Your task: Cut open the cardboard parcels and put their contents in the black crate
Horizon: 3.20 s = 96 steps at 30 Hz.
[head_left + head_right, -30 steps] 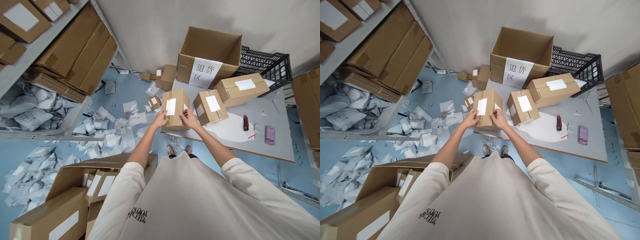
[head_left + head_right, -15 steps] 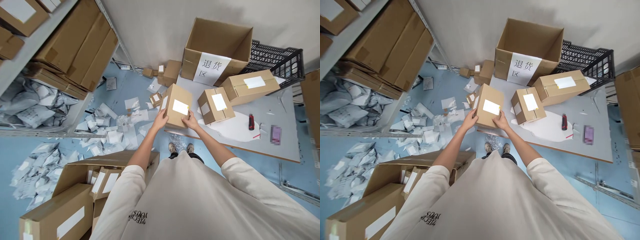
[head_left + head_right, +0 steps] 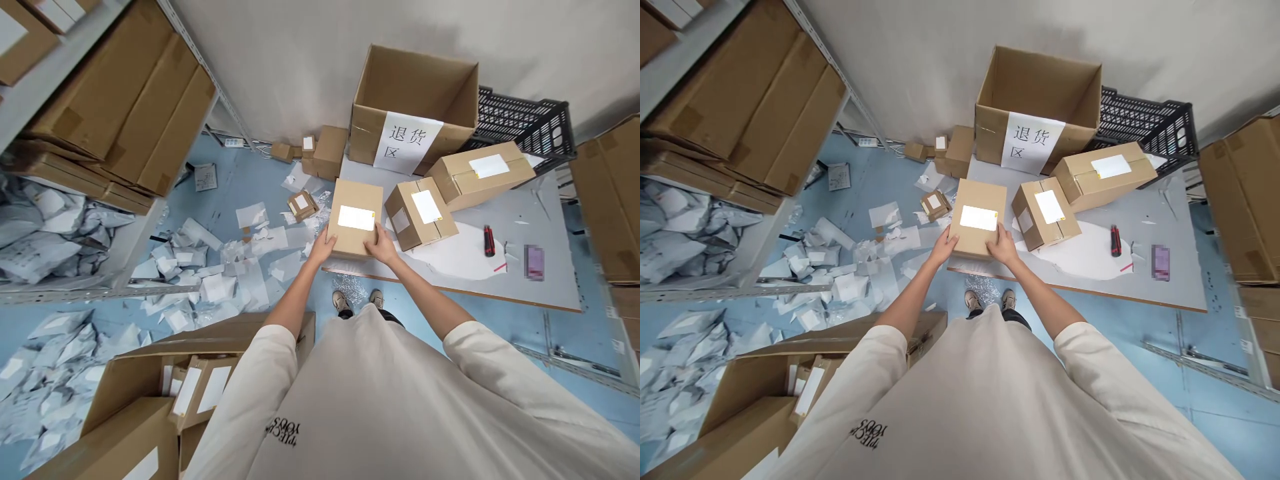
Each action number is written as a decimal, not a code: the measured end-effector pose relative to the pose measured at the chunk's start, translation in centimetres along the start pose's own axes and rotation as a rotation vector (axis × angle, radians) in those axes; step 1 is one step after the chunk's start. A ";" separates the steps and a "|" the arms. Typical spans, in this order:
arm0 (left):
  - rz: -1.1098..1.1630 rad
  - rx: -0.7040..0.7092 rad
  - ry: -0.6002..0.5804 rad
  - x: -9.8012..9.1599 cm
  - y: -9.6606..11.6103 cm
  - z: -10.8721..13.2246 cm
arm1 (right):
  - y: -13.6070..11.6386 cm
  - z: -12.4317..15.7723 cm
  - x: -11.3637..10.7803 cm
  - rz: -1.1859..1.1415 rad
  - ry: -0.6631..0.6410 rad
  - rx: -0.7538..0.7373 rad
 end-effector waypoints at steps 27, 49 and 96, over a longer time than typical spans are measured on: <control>-0.572 0.303 -0.293 23.5 19.0 -5.8 | 14.8 3.2 -17.7 0.130 0.298 0.107; -0.461 -0.037 -0.169 23.2 14.7 -1.7 | 11.8 6.2 -13.7 0.030 0.235 -0.262; -0.653 0.051 -0.151 11.6 10.2 -2.2 | 4.4 1.9 -7.3 0.231 -0.073 -0.398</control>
Point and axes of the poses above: each hand's wrist, its own z-axis away from the middle knuckle, its own x-axis out of the palm, y = z × x, the point moved 10 cm from there along -z, towards the middle knuckle, and after that the axes turned 11 degrees about -y, right-handed, at the moved point
